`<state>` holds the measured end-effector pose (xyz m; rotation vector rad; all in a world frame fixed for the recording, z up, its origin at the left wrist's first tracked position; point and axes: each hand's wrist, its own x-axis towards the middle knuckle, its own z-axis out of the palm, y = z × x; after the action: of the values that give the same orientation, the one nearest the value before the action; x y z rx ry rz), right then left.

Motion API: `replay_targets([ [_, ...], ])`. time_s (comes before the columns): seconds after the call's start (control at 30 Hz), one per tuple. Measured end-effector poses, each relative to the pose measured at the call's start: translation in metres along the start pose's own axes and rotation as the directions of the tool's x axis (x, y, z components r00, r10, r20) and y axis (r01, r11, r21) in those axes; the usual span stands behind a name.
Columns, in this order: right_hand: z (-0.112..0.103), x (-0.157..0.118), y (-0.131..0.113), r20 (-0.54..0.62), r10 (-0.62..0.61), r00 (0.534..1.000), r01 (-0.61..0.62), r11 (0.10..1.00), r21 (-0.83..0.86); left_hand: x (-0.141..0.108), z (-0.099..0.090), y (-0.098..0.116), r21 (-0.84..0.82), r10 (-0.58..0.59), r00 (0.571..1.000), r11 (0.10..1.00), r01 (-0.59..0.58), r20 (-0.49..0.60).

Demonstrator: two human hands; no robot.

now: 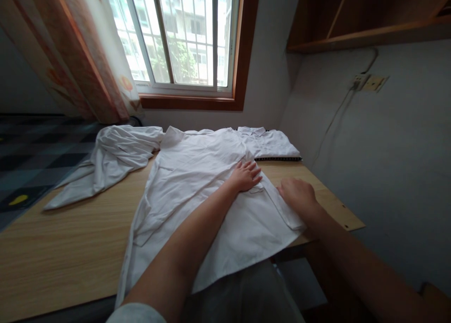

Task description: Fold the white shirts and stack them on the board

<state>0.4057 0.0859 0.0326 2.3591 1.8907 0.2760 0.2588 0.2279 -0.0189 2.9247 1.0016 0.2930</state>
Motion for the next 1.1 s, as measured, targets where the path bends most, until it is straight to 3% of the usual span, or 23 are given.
replay_targets([
  [0.13, 0.001, 0.054, -0.003, -0.157, -0.148, 0.976, 0.178, 0.963, 0.201, 0.002, 0.001, -0.002, -0.061, 0.035, 0.999, 0.998, -0.033, 0.026],
  [0.23, 0.018, 0.089, -0.014, -0.237, -0.158, 0.959, 0.241, 0.892, 0.382, 0.004, 0.003, -0.003, -0.085, -0.002, 0.999, 0.996, 0.005, 0.034],
  [0.43, 0.055, 0.112, -0.029, -0.228, -0.179, 0.957, 0.282, 0.751, 0.596, 0.007, 0.009, -0.005, -0.119, -0.085, 0.996, 0.989, 0.084, -0.004],
  [0.6, 0.064, 0.105, -0.020, -0.190, -0.247, 0.950, 0.311, 0.784, 0.538, 0.009, 0.003, -0.008, -0.158, -0.080, 0.996, 0.984, 0.084, 0.033],
  [0.77, 0.064, 0.086, -0.006, -0.157, -0.328, 0.932, 0.363, 0.836, 0.411, 0.012, -0.008, -0.011, -0.163, -0.076, 0.980, 0.981, 0.107, 0.185],
  [0.97, 0.070, 0.027, 0.016, -0.143, -0.409, 0.901, 0.432, 0.867, 0.247, 0.013, -0.008, -0.009, -0.139, -0.089, 0.978, 0.983, 0.116, 0.191],
  [1.1, 0.081, -0.020, 0.033, -0.166, -0.443, 0.881, 0.471, 0.854, 0.219, 0.010, -0.005, -0.003, -0.131, -0.116, 0.984, 0.982, 0.134, 0.133],
])
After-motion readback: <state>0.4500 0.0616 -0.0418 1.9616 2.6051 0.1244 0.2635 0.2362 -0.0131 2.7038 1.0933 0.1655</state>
